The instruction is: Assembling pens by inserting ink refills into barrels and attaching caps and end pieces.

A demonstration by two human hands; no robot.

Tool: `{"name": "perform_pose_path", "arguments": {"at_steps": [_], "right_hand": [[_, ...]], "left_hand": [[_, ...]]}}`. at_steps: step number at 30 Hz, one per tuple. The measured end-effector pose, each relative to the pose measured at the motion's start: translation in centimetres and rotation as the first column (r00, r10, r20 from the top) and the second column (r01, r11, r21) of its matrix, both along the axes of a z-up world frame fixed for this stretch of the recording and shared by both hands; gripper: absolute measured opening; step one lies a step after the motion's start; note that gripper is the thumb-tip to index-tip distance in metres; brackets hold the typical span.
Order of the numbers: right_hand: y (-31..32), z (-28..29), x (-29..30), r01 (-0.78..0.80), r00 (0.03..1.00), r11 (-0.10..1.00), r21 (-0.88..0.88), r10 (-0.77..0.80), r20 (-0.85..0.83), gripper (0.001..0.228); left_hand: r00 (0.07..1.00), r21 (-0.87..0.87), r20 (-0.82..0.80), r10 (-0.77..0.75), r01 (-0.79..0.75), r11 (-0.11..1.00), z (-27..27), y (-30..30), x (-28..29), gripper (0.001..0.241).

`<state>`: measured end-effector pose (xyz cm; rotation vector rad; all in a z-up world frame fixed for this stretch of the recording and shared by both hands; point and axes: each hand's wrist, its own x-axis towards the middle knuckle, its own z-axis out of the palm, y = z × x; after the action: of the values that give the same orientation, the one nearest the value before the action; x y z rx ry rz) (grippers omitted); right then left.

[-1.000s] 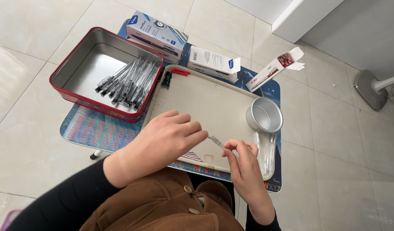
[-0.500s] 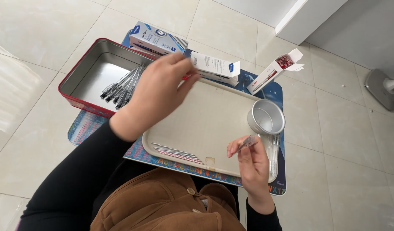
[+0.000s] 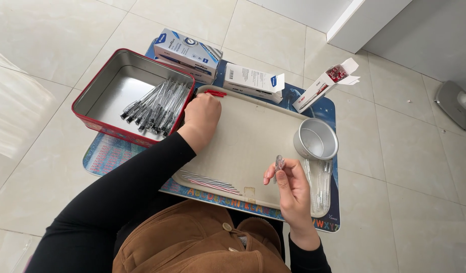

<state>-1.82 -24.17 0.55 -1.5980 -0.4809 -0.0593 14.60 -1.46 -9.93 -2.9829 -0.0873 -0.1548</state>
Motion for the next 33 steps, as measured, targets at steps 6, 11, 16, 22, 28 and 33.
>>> {"name": "perform_pose_path", "arguments": {"at_steps": [6, 11, 16, 22, 28, 33], "right_hand": [[0.3, 0.0, -0.1, -0.007, 1.000, 1.000, -0.028, 0.006, -0.021, 0.011], [0.1, -0.3, 0.0, 0.004, 0.999, 0.999, -0.033, -0.005, -0.040, 0.011], [0.2, -0.7, 0.0, -0.017, 0.997, 0.999, 0.028, 0.019, -0.075, 0.012], [1.0, -0.1, -0.4, -0.111, 0.992, 0.993, 0.032, 0.113, -0.058, 0.010], [1.0, 0.5, -0.8, -0.126, 0.988, 0.992, 0.000, 0.126, -0.085, 0.012], [0.8, 0.4, -0.7, -0.148, 0.986, 0.989, 0.000, 0.148, -0.078, 0.013]], "left_hand": [[0.977, -0.196, -0.202, -0.066, 0.026, 0.980, 2.7, 0.5, -1.4, 0.031], [0.970, -0.122, 0.098, -0.221, 0.232, 0.965, 3.4, 0.9, -4.5, 0.016], [0.872, -0.720, 0.366, -0.324, 0.486, 0.494, 15.7, 0.9, -12.3, 0.005], [0.645, -0.682, 0.626, -0.437, 0.725, 0.093, 21.0, 0.9, -15.9, 0.016], [0.626, -0.689, 0.619, -0.474, 0.723, 0.055, 20.0, 0.2, -15.3, 0.019], [0.558, -0.638, 0.590, -0.583, 0.765, 0.087, 20.5, 0.5, -15.2, 0.019]]}}
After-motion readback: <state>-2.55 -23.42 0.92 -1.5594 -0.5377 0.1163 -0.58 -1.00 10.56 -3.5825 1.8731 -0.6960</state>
